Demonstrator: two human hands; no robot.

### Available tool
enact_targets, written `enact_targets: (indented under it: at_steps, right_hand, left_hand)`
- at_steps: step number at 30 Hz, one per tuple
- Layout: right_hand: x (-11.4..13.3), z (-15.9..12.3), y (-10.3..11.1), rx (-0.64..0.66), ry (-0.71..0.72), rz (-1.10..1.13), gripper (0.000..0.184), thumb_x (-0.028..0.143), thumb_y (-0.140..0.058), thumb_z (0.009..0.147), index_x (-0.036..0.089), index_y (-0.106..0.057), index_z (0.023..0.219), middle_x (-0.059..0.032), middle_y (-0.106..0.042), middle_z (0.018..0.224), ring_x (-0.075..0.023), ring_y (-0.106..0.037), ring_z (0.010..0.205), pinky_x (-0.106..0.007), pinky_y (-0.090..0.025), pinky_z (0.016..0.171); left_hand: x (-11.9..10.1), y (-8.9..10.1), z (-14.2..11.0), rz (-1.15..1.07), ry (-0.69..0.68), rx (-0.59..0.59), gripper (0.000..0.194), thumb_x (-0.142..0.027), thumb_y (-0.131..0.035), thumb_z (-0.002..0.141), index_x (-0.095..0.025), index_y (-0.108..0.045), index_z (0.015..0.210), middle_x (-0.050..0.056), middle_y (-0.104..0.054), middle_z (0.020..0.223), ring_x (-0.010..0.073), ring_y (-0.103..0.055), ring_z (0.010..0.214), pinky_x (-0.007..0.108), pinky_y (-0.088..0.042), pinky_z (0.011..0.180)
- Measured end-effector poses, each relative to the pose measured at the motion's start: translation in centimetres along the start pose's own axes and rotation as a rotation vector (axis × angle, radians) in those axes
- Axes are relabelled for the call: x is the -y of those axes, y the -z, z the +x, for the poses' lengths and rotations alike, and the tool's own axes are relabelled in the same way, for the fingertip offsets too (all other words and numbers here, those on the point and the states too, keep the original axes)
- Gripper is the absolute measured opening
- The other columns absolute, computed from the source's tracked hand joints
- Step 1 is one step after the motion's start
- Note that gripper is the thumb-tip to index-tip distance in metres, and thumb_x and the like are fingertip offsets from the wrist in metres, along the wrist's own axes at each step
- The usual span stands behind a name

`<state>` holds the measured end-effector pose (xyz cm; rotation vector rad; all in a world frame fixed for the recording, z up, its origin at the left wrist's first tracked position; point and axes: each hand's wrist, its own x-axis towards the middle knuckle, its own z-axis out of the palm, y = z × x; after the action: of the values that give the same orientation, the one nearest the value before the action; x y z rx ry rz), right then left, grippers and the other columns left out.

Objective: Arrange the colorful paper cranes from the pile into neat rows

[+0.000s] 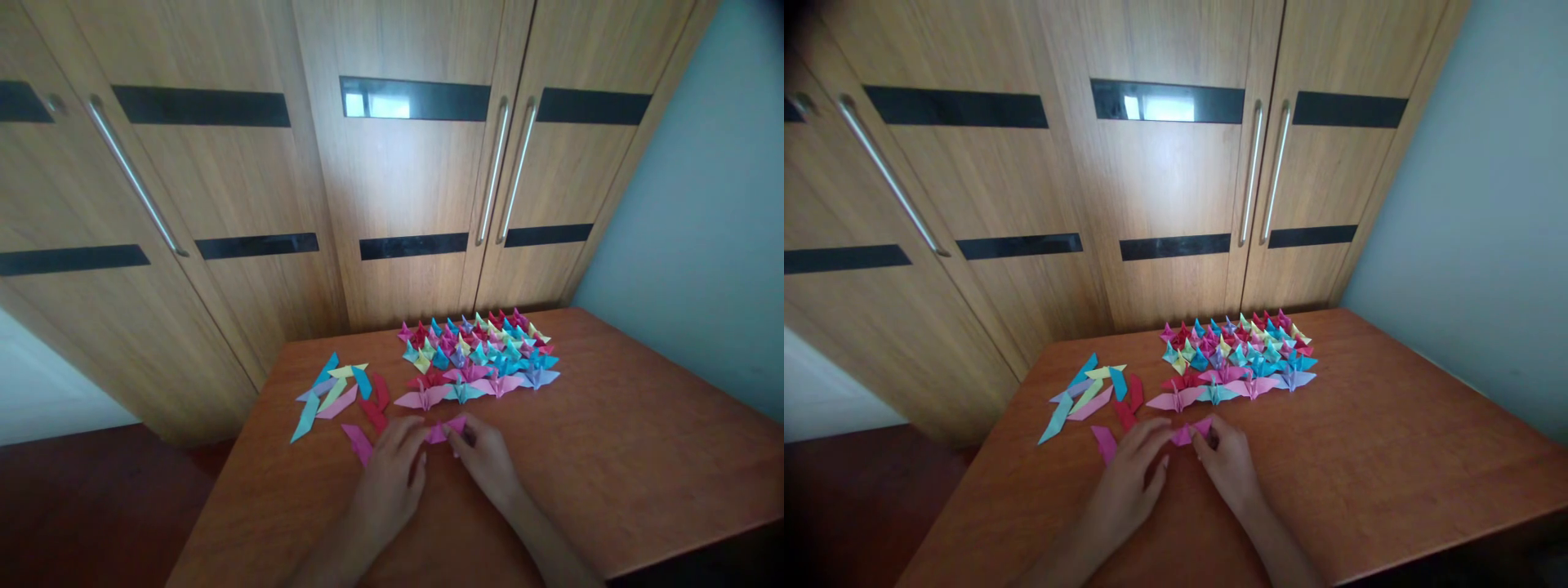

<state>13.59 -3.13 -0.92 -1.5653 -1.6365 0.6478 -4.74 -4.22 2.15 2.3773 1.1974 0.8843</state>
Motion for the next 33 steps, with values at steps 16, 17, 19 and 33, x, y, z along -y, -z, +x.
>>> enact_targets:
  at_steps: [16, 17, 19, 33]
  right_hand:
    - [-1.2, 0.4, 2.6, -0.001, -0.148, -0.529, 0.03, 0.033, -0.042, 0.09, 0.027, -0.057, 0.115, -0.0018, -0.07, 0.085, -0.0197, -0.066, 0.077, -0.026, -0.041, 0.062]
    - [-1.2, 0.3, 2.5, 0.014, -0.107, -0.53, 0.03, 0.03, -0.041, 0.09, 0.028, -0.058, 0.114, -0.0019, -0.07, 0.09, -0.019, -0.066, 0.08, -0.025, -0.042, 0.064]
    - [-1.1, 0.1, 2.3, 0.037, -0.032, -0.542, 0.03, 0.026, -0.04, 0.09, 0.029, -0.06, 0.112, -0.0018, -0.069, 0.101, -0.0179, -0.065, 0.086, -0.024, -0.043, 0.068]
    - [-1.1, 0.0, 1.7, 0.105, 0.03, -0.707, 0.036, 0.022, -0.037, 0.09, 0.027, -0.057, 0.12, -0.0055, -0.066, 0.107, -0.0179, -0.065, 0.087, -0.025, -0.046, 0.067]
  left_hand:
    - [-1.9, -2.6, 0.6, 0.255, -0.04, 0.258, 0.048, -0.04, -0.044, 0.088, -0.02, -0.047, 0.13, 0.011, -0.046, 0.138, 0.0303, -0.039, 0.126, 0.05, -0.027, 0.107]
    - [-1.9, -2.7, 0.8, 0.262, -0.034, 0.252, 0.047, -0.041, -0.044, 0.087, -0.02, -0.048, 0.13, 0.011, -0.047, 0.137, 0.031, -0.04, 0.125, 0.051, -0.027, 0.106]
    - [-2.0, -3.0, 1.1, 0.267, -0.024, 0.234, 0.048, -0.042, -0.044, 0.087, -0.02, -0.049, 0.129, 0.012, -0.048, 0.135, 0.0322, -0.04, 0.124, 0.053, -0.027, 0.105]
    - [-1.2, -2.8, 0.7, 0.299, -0.033, 0.225, 0.052, -0.049, -0.038, 0.089, -0.021, -0.043, 0.133, 0.008, -0.04, 0.142, 0.0267, -0.033, 0.13, 0.047, -0.023, 0.109]
